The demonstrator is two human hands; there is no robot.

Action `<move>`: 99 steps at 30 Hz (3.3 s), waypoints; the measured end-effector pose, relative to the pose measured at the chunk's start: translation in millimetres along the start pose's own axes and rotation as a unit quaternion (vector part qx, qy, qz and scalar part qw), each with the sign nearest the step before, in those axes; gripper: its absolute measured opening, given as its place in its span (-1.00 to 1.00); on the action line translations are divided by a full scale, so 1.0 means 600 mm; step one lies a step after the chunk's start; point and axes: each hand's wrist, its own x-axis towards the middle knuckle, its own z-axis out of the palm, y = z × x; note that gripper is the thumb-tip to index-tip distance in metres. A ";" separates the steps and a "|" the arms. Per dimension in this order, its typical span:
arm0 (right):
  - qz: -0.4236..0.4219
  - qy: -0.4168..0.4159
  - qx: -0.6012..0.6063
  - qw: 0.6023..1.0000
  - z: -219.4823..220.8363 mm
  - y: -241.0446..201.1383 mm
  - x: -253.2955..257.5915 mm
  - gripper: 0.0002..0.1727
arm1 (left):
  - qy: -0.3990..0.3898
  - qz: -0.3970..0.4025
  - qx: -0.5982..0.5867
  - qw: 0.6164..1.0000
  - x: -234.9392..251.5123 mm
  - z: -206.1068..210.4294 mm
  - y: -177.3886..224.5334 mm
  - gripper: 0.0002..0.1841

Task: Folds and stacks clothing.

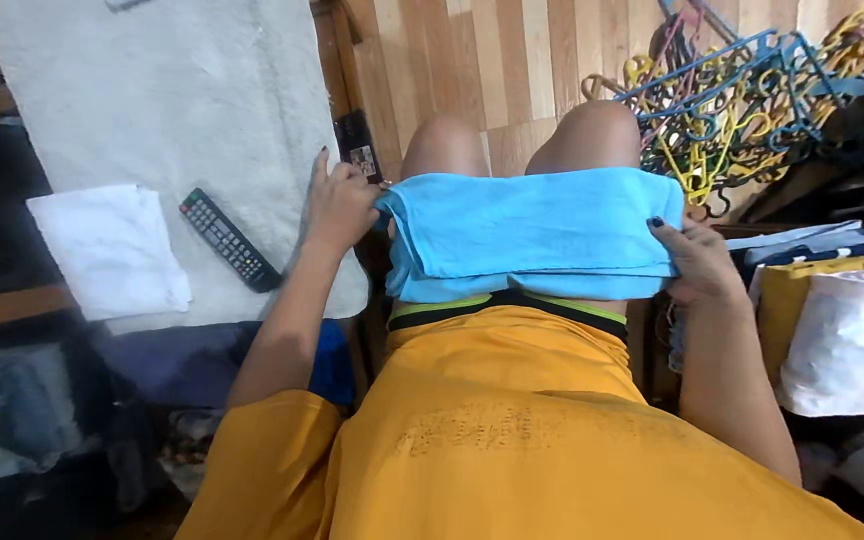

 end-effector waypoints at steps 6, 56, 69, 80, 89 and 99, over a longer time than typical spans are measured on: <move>-0.166 0.086 -0.186 0.965 -0.108 -0.043 0.020 -0.64 | 0.030 -0.035 -0.004 0.999 -0.006 0.020 0.000 -0.82; -0.058 -0.046 0.269 0.960 0.004 -0.104 -0.079 -0.68 | -0.123 0.209 -0.194 0.951 0.143 -0.011 0.472 -0.01; -0.367 -0.043 -0.230 0.900 0.056 -0.005 -0.098 0.23 | -0.153 -0.170 -0.740 0.633 0.103 -0.041 0.426 -0.75; -0.409 0.292 -0.111 0.857 0.063 0.127 -0.070 -0.36 | -0.171 0.010 -0.697 0.696 0.136 -0.075 0.492 -0.69; -0.446 0.070 -0.311 0.836 0.053 0.124 -0.057 -0.43 | -0.066 -0.141 -0.631 0.760 0.081 0.008 0.388 -0.36; -0.349 -0.109 -0.364 0.857 0.036 0.083 -0.055 0.12 | -0.024 -0.012 -0.508 0.861 0.069 0.005 0.385 -0.35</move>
